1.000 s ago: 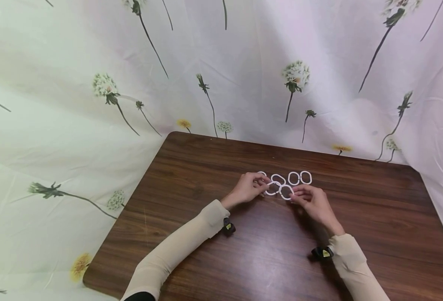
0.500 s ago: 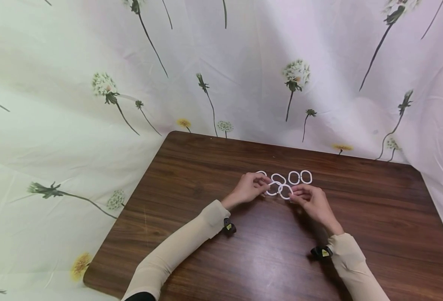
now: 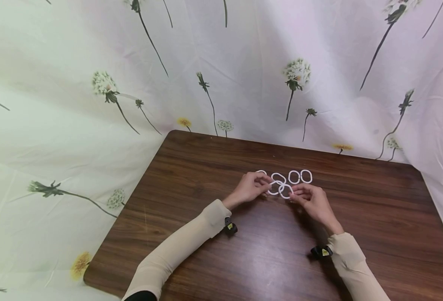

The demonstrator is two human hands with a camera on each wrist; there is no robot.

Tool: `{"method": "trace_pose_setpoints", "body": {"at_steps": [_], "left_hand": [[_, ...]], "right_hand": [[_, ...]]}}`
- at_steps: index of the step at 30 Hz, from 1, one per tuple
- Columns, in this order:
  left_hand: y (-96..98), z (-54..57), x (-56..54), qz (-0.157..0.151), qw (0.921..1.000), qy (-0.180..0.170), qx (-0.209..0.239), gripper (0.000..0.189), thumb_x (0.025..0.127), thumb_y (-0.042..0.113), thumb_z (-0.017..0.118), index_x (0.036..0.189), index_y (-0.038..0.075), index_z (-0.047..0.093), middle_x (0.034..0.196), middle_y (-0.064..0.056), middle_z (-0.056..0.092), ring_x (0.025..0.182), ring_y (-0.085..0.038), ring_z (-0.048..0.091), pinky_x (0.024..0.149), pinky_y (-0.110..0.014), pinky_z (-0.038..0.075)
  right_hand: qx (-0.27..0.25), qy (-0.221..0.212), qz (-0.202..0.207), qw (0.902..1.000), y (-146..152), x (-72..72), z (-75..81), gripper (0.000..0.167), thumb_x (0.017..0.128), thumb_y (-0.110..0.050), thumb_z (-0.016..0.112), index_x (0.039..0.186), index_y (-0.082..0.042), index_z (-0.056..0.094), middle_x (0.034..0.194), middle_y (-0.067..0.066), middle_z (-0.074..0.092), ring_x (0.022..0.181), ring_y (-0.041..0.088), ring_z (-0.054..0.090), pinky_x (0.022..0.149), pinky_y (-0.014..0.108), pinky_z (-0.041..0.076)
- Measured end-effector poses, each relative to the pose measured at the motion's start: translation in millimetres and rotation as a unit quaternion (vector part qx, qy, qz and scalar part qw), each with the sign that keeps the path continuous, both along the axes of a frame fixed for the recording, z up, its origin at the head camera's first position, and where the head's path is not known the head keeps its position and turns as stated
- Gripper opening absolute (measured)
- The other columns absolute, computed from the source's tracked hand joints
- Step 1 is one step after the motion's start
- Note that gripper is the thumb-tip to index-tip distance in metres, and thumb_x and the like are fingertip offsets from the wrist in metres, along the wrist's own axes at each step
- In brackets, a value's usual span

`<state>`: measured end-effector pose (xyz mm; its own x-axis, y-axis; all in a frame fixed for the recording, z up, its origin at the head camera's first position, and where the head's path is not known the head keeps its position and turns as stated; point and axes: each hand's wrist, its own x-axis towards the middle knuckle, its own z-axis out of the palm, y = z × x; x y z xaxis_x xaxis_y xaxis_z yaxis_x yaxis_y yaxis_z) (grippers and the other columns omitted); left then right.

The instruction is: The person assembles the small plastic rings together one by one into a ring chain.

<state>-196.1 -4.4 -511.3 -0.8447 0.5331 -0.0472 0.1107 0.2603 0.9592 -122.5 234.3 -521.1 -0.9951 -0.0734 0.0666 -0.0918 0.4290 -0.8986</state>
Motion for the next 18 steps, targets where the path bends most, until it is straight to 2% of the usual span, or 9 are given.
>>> {"method": "trace_pose_setpoints", "body": {"at_steps": [10, 18], "left_hand": [[2.0, 1.0, 1.9, -0.001, 0.9996, -0.025, 0.012, 0.023, 0.097, 0.002, 0.070, 0.119, -0.007, 0.071, 0.103, -0.028, 0.077, 0.086, -0.043, 0.077, 0.076, -0.049, 0.066], [2.7, -0.6, 3.5, -0.005, 0.9978, -0.057, 0.033, 0.023, 0.097, 0.000, 0.070, 0.119, -0.005, 0.072, 0.106, -0.031, 0.076, 0.092, -0.050, 0.075, 0.078, -0.050, 0.066]], "right_hand": [[0.001, 0.000, 0.000, 1.0000, -0.7, -0.1, -0.3, 0.021, 0.093, -0.001, 0.076, 0.110, 0.011, 0.071, 0.097, 0.026, 0.076, 0.076, 0.002, 0.072, 0.068, 0.016, 0.060], [0.006, 0.005, -0.002, 1.0000, -2.4, -0.3, -0.8, 0.021, 0.092, -0.001, 0.077, 0.109, 0.010, 0.071, 0.096, 0.026, 0.076, 0.076, 0.002, 0.072, 0.068, 0.015, 0.059]]}}
